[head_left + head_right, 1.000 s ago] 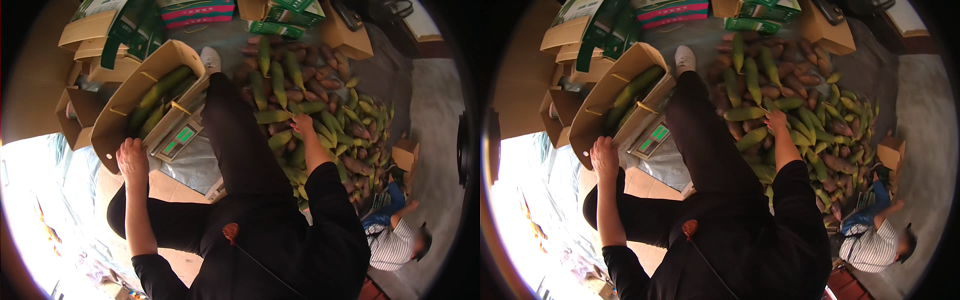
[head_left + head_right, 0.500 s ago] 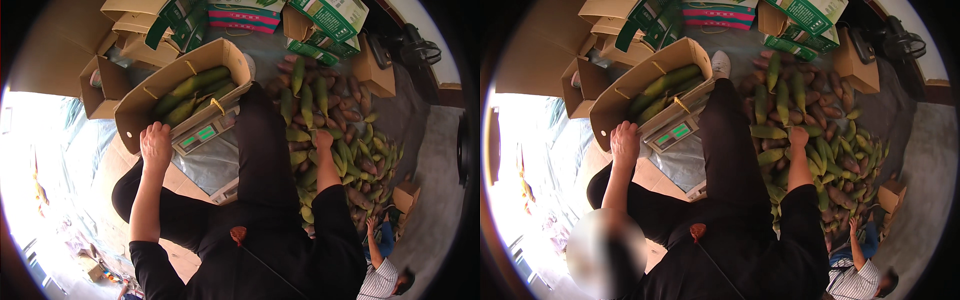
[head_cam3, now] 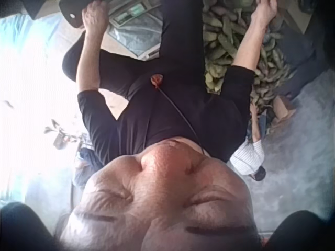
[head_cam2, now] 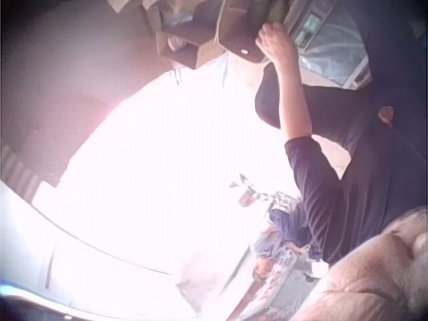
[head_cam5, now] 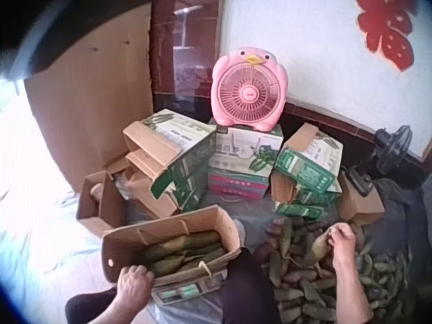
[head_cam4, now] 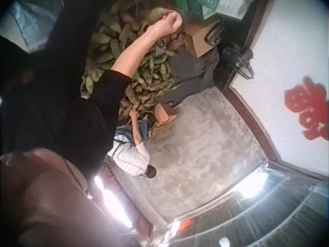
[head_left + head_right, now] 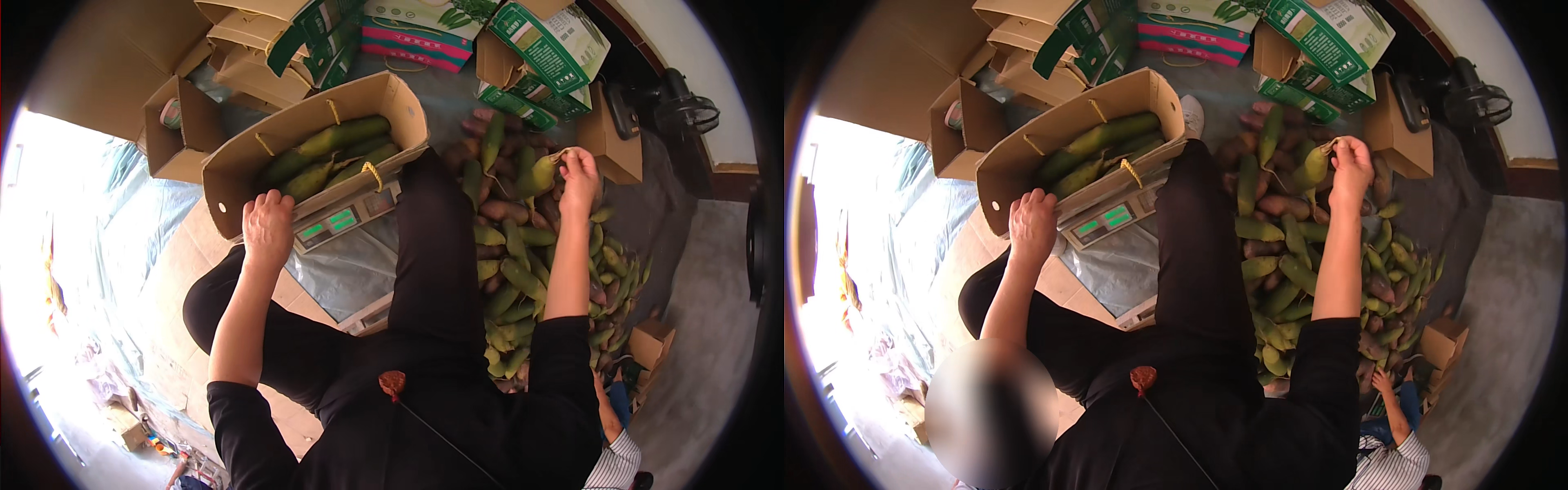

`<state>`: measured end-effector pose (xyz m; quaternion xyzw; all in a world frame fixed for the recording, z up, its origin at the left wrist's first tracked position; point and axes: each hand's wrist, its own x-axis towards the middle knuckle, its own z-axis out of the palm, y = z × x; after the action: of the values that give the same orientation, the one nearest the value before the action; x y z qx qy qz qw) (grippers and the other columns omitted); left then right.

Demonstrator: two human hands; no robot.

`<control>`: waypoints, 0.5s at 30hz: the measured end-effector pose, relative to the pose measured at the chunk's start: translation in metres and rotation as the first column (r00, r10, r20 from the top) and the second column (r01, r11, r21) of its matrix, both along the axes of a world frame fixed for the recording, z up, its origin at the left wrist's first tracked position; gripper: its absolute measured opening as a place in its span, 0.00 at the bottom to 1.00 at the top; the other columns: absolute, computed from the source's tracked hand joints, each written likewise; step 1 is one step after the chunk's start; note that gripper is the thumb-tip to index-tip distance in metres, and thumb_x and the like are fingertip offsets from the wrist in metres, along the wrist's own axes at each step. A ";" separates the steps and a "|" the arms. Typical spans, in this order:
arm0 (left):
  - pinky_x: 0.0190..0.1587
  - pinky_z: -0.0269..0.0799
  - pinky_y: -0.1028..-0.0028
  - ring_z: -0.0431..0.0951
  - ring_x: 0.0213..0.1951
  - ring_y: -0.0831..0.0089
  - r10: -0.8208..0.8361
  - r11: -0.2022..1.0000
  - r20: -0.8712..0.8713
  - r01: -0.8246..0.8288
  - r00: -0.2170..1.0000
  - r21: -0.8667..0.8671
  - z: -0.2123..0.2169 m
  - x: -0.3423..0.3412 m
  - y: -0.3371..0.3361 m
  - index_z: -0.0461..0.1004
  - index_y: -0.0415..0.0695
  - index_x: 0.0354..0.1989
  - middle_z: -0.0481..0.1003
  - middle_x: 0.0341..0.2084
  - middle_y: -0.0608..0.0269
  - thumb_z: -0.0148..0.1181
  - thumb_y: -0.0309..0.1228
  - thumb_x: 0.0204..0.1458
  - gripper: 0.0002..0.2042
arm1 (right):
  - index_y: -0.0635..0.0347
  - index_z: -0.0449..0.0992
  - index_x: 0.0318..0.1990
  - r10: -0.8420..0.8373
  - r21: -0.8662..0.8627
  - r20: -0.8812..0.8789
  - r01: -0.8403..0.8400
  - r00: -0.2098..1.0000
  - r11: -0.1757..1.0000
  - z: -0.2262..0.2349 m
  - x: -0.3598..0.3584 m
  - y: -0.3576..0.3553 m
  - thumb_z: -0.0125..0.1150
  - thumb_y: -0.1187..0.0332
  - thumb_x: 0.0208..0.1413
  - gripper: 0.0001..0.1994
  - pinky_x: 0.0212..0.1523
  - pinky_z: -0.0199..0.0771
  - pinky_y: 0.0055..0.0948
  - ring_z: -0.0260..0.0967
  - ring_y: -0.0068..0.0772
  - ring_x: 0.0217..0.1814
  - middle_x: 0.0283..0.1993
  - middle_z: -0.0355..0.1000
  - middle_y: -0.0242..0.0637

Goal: Sorting corn and weighing it in a cardboard box on an electronic scale.

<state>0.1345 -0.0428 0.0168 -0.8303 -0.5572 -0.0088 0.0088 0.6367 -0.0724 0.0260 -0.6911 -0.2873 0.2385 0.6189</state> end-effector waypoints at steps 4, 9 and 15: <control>0.39 0.64 0.66 0.71 0.36 0.64 -0.009 1.000 0.032 0.009 0.999 0.017 0.000 -0.006 -0.003 0.71 0.46 0.24 0.68 0.26 0.61 0.53 0.24 0.40 0.02 | 0.57 0.70 0.40 0.230 0.203 -0.002 -0.225 0.973 0.953 0.081 -0.048 0.008 0.50 0.69 0.61 0.04 0.39 0.65 0.20 0.68 0.23 0.45 0.43 0.71 0.34; 0.39 0.63 0.66 0.71 0.36 0.64 -0.001 1.000 0.027 0.000 1.000 0.011 0.000 -0.005 -0.002 0.71 0.46 0.24 0.68 0.26 0.62 0.54 0.24 0.41 0.02 | 0.59 0.66 0.44 0.563 0.442 0.016 -0.511 0.826 0.737 0.157 -0.091 0.024 0.47 0.68 0.62 0.07 0.44 0.67 0.28 0.69 0.37 0.50 0.45 0.71 0.40; 0.39 0.63 0.66 0.71 0.36 0.65 -0.001 1.000 0.028 0.001 1.000 0.000 -0.001 -0.005 -0.001 0.71 0.47 0.24 0.69 0.27 0.62 0.54 0.25 0.41 0.02 | 0.61 0.68 0.41 0.749 0.596 -0.102 -0.563 0.654 0.573 0.171 -0.152 0.078 0.47 0.69 0.61 0.06 0.46 0.72 0.36 0.70 0.41 0.47 0.42 0.72 0.42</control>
<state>0.1291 -0.0442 0.0162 -0.8305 -0.5567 -0.0203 0.0009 0.4844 0.0060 0.1965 -0.2856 -0.4662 0.4848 0.6826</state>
